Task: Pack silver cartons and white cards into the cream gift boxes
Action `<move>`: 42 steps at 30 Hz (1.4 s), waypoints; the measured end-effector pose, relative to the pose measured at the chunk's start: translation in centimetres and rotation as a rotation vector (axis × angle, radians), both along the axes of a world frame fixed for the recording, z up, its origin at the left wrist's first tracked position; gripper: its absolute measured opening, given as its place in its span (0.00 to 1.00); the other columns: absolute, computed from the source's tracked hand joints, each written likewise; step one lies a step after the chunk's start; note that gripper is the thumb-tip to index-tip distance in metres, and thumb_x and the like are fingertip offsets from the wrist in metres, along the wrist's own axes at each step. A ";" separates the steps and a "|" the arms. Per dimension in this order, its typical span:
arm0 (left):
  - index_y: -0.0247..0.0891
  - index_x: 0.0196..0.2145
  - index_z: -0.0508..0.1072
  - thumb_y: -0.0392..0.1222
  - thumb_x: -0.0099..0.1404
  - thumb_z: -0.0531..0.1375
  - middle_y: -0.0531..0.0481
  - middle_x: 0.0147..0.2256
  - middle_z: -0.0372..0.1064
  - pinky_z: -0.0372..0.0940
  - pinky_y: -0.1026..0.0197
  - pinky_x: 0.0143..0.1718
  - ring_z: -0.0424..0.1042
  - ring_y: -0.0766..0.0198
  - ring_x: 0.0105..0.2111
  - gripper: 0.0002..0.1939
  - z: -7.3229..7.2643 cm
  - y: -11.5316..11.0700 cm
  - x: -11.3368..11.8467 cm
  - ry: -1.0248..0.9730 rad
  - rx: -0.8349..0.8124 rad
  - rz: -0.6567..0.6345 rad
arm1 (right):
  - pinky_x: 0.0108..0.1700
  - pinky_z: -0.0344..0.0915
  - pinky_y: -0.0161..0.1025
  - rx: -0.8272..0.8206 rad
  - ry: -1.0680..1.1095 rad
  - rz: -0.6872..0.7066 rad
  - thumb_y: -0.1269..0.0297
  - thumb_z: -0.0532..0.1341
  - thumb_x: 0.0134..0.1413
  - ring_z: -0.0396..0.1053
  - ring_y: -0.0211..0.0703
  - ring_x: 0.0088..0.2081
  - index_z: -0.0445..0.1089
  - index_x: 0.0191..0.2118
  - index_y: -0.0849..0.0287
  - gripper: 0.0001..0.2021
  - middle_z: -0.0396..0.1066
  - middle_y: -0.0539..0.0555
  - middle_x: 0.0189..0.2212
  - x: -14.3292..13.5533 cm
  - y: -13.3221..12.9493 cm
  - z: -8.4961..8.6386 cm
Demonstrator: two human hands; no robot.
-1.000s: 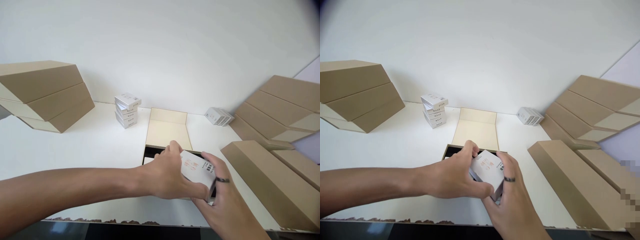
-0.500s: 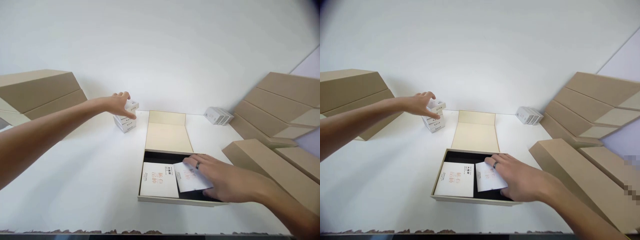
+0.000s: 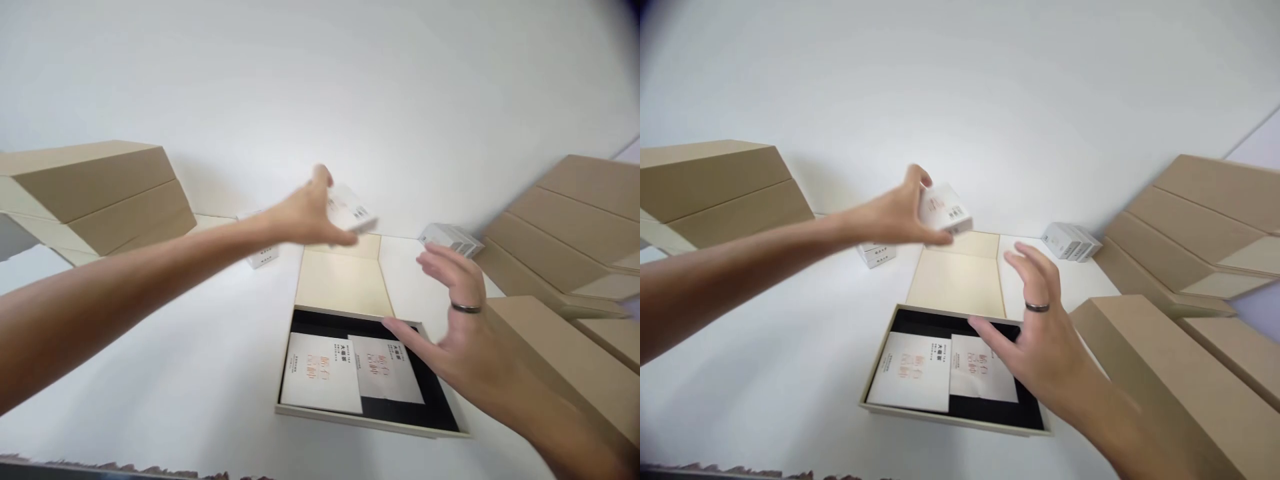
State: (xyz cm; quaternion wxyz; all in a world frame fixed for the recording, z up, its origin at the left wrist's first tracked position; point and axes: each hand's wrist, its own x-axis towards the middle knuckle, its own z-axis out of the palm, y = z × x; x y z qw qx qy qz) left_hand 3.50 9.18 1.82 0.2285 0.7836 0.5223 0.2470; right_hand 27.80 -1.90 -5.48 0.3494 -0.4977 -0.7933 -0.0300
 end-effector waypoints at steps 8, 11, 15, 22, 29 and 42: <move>0.43 0.42 0.56 0.60 0.46 0.65 0.45 0.44 0.59 0.69 0.46 0.40 0.62 0.49 0.46 0.33 -4.6 -9.5 6.7 -0.131 -0.192 -0.165 | 0.49 0.70 0.57 -0.014 0.072 -0.225 0.59 0.64 0.53 0.65 0.59 0.53 0.51 0.61 0.52 0.33 0.62 0.62 0.53 -1.1 -2.8 -2.4; 0.43 0.43 0.56 0.57 0.45 0.66 0.45 0.45 0.57 0.69 0.45 0.40 0.61 0.50 0.45 0.33 -5.5 -10.1 6.7 -0.164 -0.287 -0.160 | 0.43 0.73 0.54 -0.155 0.134 -0.235 0.53 0.68 0.47 0.68 0.59 0.50 0.48 0.63 0.53 0.41 0.63 0.64 0.54 -0.9 -4.8 -3.1; 0.41 0.43 0.56 0.53 0.46 0.66 0.44 0.47 0.56 0.66 0.43 0.48 0.58 0.49 0.49 0.32 -5.9 -10.7 6.9 -0.203 -0.265 -0.138 | 0.43 0.73 0.50 -0.064 0.166 -0.195 0.57 0.67 0.49 0.66 0.55 0.50 0.49 0.62 0.55 0.38 0.60 0.64 0.53 -2.0 -5.6 -4.0; 0.45 0.54 0.53 0.65 0.52 0.64 0.43 0.47 0.60 0.70 0.49 0.39 0.67 0.49 0.46 0.40 -5.8 -11.1 2.7 -0.189 -0.395 -0.205 | 0.45 0.74 0.47 -0.296 0.099 -0.080 0.58 0.63 0.54 0.65 0.55 0.53 0.42 0.65 0.50 0.39 0.55 0.63 0.59 1.1 -5.3 -3.2; 0.45 0.52 0.52 0.65 0.52 0.64 0.42 0.51 0.59 0.71 0.49 0.41 0.69 0.49 0.49 0.39 -6.6 -5.4 -6.9 -0.185 0.080 0.449 | 0.56 0.69 0.57 -0.895 -0.373 0.026 0.50 0.57 0.61 0.57 0.61 0.64 0.51 0.65 0.36 0.27 0.53 0.50 0.66 5.1 -3.3 -0.7; 0.44 0.51 0.52 0.66 0.59 0.60 0.39 0.55 0.59 0.68 0.44 0.48 0.65 0.46 0.55 0.34 -11.7 -6.6 -9.5 -0.143 -0.275 0.456 | 0.55 0.71 0.48 -0.900 -0.310 0.132 0.47 0.63 0.56 0.67 0.54 0.58 0.63 0.61 0.38 0.27 0.63 0.46 0.62 2.2 -1.9 -0.6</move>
